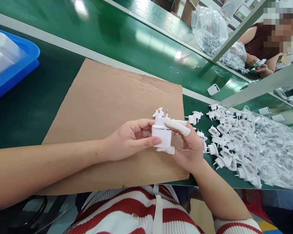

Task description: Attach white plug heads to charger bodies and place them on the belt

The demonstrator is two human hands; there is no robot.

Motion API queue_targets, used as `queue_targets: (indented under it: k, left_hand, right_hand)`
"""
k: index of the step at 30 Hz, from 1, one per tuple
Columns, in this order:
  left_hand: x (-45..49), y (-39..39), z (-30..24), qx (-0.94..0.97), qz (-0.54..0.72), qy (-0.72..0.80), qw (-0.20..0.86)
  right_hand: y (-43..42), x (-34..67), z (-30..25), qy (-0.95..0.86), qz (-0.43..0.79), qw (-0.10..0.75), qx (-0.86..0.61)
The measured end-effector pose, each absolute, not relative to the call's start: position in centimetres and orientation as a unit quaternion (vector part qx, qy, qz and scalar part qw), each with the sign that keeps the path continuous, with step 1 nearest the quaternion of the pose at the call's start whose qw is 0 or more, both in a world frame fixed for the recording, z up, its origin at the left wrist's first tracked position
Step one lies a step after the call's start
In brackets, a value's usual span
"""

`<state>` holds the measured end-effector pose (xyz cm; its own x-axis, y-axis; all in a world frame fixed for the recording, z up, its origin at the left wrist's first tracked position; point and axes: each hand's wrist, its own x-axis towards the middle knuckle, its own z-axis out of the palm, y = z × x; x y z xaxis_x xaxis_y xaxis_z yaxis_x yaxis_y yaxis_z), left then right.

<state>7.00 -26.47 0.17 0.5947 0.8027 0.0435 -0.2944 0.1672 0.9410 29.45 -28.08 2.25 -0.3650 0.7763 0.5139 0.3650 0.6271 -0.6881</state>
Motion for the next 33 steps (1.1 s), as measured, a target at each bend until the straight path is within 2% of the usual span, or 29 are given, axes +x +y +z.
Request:
queue_targets:
  k: [2,6,11,23,33]
  left_hand:
    - [6.9,-26.6,-0.3,0.579,0.413,0.25,0.657]
    - [6.6,-26.3,-0.8,0.7,0.512,0.233,0.441]
    - [6.1,-25.9,-0.1,0.782,0.502,0.226,0.293]
    - [6.2,-27.6,1.9,0.785,0.505,0.222,0.282]
    - [6.1,-26.6,1.2,0.765,0.497,0.249,0.325]
  right_hand:
    - [-28.2,29.4,2.4,-0.785,0.231,0.451,-0.356]
    - [-28.4,29.3,2.2,-0.763,0.238,0.483,-0.357]
    - [-28.5,29.1,2.1,-0.753,0.235,0.503,-0.353]
    - [-30.2,28.6,3.4,-0.736,0.231,0.532,-0.35]
    - [-29.2,28.8,2.2,-0.734,0.229,0.514,-0.381]
